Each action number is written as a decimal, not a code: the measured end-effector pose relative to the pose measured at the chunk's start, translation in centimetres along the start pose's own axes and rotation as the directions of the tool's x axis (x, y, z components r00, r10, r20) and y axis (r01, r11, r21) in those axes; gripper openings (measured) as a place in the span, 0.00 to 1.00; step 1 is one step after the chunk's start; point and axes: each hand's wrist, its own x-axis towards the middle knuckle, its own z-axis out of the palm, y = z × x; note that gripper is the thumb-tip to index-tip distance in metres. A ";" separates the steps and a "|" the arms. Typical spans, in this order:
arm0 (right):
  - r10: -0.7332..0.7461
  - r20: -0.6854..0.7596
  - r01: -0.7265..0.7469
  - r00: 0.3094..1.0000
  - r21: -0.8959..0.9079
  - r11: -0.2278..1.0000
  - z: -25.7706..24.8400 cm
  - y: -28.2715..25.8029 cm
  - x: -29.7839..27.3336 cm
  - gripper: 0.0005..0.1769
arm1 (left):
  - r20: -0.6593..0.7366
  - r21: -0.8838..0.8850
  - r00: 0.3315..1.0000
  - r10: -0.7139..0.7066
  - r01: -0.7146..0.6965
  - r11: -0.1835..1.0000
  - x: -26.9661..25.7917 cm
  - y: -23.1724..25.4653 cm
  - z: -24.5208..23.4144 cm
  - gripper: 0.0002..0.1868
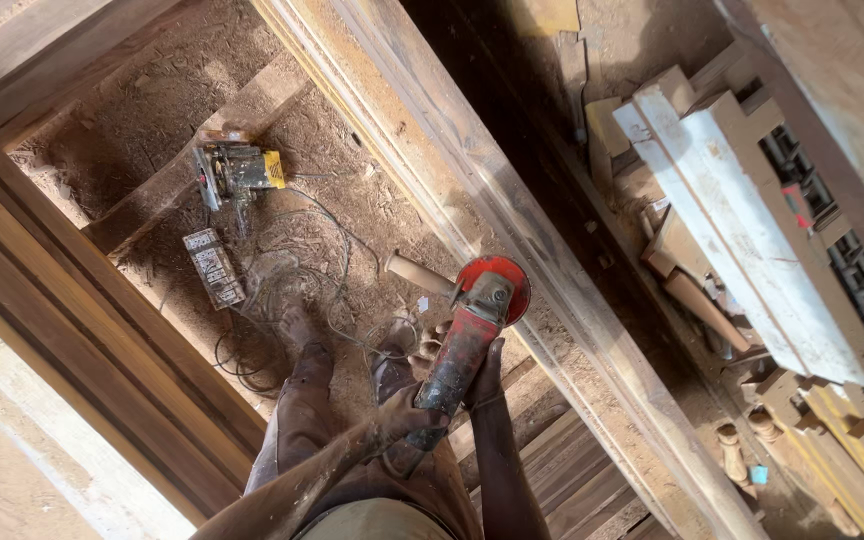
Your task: The person sands the surface of a wooden frame using a power sander.
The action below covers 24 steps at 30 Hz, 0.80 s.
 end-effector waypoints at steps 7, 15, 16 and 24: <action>-0.131 -0.548 -0.087 0.826 -0.354 0.931 2.2 -0.1 -3.9 0.39 | -0.254 -0.069 0.963 0.092 -0.113 0.991 -10.2 12.1 2.1 0.38; -0.253 -0.764 0.000 0.593 -0.314 0.949 1.4 0.3 -2.0 0.35 | -0.292 0.067 0.950 0.109 -0.093 0.993 -11.1 12.9 0.4 0.33; -0.265 -0.748 -0.010 0.608 -0.341 0.940 2.1 -0.4 -0.1 0.35 | -0.300 0.055 0.945 0.132 -0.121 0.991 -10.6 14.0 -2.1 0.33; -0.345 -0.659 -0.021 0.668 -0.479 0.877 8.5 -1.2 5.1 0.31 | -0.287 -0.102 0.942 0.171 -0.208 0.973 -11.5 10.0 -10.1 0.35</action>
